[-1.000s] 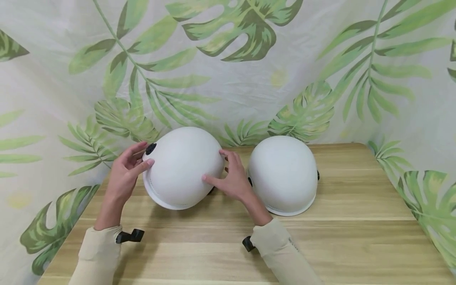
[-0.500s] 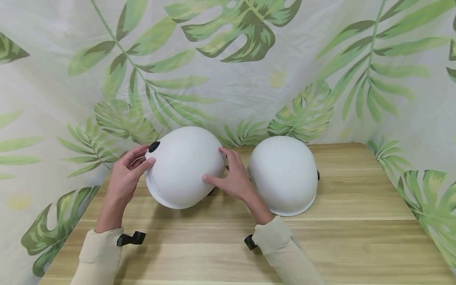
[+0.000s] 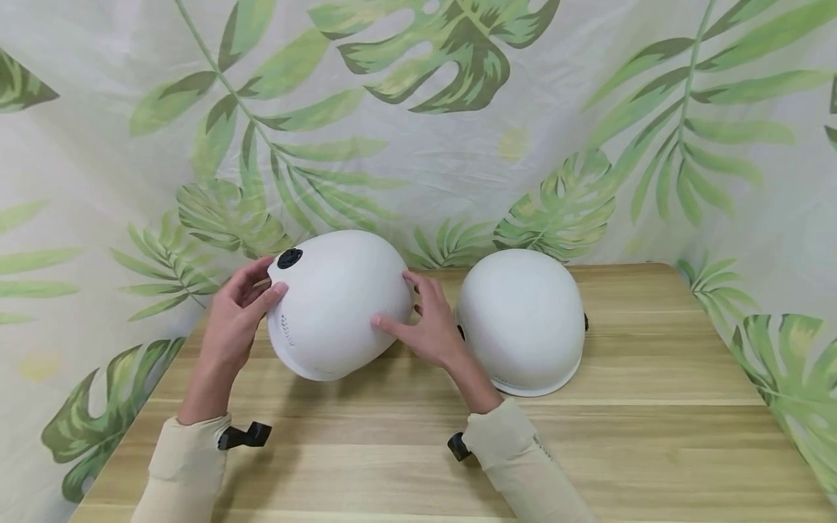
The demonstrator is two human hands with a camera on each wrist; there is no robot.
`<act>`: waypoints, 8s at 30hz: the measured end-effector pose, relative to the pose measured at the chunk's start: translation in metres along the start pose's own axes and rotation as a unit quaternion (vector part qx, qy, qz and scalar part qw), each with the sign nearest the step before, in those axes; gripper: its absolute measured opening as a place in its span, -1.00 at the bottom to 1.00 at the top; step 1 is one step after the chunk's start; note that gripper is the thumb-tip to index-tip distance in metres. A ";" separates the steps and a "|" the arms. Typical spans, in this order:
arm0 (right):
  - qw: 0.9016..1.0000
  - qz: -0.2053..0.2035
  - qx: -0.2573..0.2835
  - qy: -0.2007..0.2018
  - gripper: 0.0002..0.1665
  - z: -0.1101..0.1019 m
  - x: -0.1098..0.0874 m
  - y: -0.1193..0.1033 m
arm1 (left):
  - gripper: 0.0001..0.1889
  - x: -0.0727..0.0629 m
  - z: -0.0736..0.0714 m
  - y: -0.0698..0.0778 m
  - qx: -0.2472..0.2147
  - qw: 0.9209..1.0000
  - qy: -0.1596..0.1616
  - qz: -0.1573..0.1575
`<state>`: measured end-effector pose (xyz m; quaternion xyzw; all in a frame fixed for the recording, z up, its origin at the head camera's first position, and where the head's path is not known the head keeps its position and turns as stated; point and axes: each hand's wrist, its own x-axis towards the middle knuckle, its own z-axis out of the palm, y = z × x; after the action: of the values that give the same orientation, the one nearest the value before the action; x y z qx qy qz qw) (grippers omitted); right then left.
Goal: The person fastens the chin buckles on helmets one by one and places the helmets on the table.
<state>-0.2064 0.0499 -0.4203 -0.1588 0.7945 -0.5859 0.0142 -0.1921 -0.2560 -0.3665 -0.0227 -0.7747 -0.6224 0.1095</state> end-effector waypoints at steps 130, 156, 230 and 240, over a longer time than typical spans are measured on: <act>0.999 0.014 0.027 0.038 -0.24 -0.019 -0.004 0.011 | -0.33 -0.016 -0.005 -0.063 0.048 0.997 -0.015 -0.050; 0.999 0.004 0.019 0.038 -0.34 -0.015 -0.005 0.020 | -0.38 -0.013 -0.014 -0.056 0.021 0.999 -0.045 -0.007; 0.998 0.055 0.030 0.007 -0.42 -0.003 -0.007 0.038 | -0.37 -0.016 -0.007 -0.040 -0.067 0.996 -0.058 0.012; 1.000 0.012 -0.014 0.012 -0.39 -0.006 -0.006 0.035 | -0.33 -0.013 -0.008 -0.045 -0.111 0.990 -0.090 0.007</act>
<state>-0.2099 0.0665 -0.4516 -0.1425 0.8045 -0.5766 0.0097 -0.1865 -0.2725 -0.4110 -0.0959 -0.7076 -0.6989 0.0404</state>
